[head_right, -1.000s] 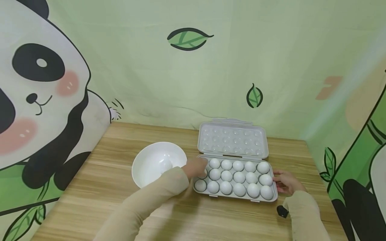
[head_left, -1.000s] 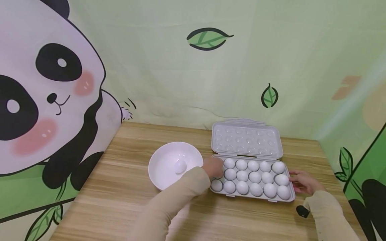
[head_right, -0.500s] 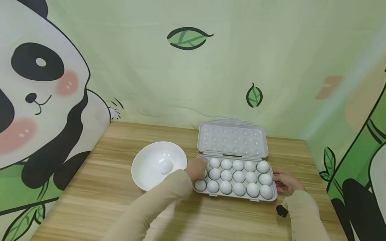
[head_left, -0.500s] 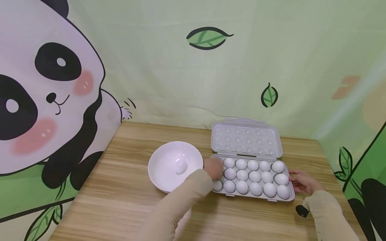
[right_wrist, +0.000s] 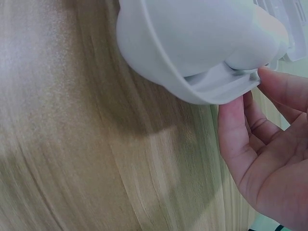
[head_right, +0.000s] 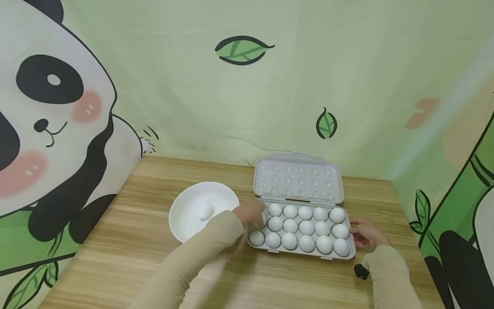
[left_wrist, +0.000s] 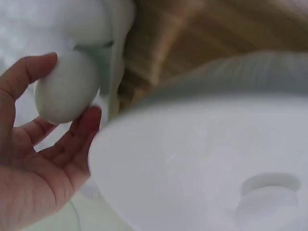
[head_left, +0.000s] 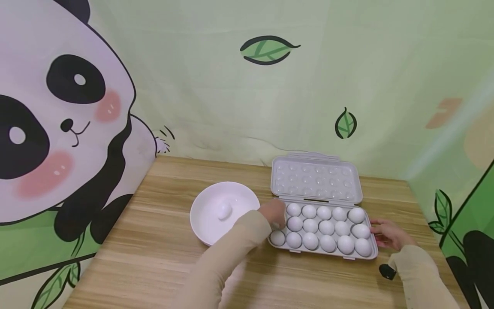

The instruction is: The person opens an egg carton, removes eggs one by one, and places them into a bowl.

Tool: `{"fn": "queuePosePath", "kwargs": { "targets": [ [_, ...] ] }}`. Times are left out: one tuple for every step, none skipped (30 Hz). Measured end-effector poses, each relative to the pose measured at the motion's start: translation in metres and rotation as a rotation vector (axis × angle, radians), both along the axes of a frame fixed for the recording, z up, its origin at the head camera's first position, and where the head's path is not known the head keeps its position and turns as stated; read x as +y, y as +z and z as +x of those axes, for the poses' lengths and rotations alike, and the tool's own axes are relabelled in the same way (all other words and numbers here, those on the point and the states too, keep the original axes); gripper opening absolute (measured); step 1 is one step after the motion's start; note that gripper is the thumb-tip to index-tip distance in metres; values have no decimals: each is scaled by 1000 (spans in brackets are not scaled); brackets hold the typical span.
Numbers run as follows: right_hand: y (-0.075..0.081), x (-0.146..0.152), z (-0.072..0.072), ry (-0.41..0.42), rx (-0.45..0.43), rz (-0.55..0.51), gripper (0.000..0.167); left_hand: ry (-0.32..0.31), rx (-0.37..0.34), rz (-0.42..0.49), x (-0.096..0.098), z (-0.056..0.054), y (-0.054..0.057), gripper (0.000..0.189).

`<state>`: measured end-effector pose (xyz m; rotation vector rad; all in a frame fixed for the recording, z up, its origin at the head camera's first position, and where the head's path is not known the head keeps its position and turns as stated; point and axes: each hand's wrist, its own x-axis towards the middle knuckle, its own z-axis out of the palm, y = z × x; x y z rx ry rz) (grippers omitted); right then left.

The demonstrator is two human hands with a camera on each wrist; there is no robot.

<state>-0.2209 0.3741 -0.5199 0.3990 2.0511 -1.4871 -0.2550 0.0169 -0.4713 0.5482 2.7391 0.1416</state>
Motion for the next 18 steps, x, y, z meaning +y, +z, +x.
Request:
{"fn": "queuePosePath", "kwargs": {
  "targets": [
    [0,0,0,-5,-1,1,62,10,-30,34,-2,-2,4,18],
    [0,0,0,-3,1,-1,62,17,-68,71,-5,-4,9,18],
    [0,0,0,-5,1,-2,62,29,-111,103,-7,-7,14,19],
    [0,0,0,0,3,-5,62,36,-152,130,-10,-10,17,20],
    [0,0,0,2,3,-7,62,42,-198,159,-12,-14,19,22],
    [0,0,0,2,2,-6,62,34,-237,217,-17,-23,13,26],
    [0,0,0,-1,0,-6,62,44,-284,243,-20,-31,8,29],
    [0,0,0,2,0,-7,62,44,-326,268,-23,-41,-1,32],
    [0,1,0,5,-1,-9,62,38,-353,295,-25,-56,-20,33],
    [0,1,0,7,-2,-9,62,29,-370,322,-28,-74,-43,34],
    [-1,1,0,5,-3,-7,62,20,-384,348,-31,-95,-70,34],
    [-1,1,0,2,-3,-5,62,11,-401,376,-35,-118,-101,39],
    [0,1,0,4,-2,-6,62,28,-432,386,-37,-135,-123,40],
    [0,1,0,7,-1,-8,62,21,-459,423,-42,-151,-142,40],
    [0,1,0,7,-1,-8,62,18,-479,451,-47,-161,-153,40],
    [0,1,0,3,-2,-5,62,18,-506,474,-53,-164,-153,40],
    [1,0,0,6,-1,-6,62,27,-539,497,-59,-162,-145,41],
    [1,0,0,5,-2,-8,62,42,-561,503,-64,-154,-127,41]
  ]
}}
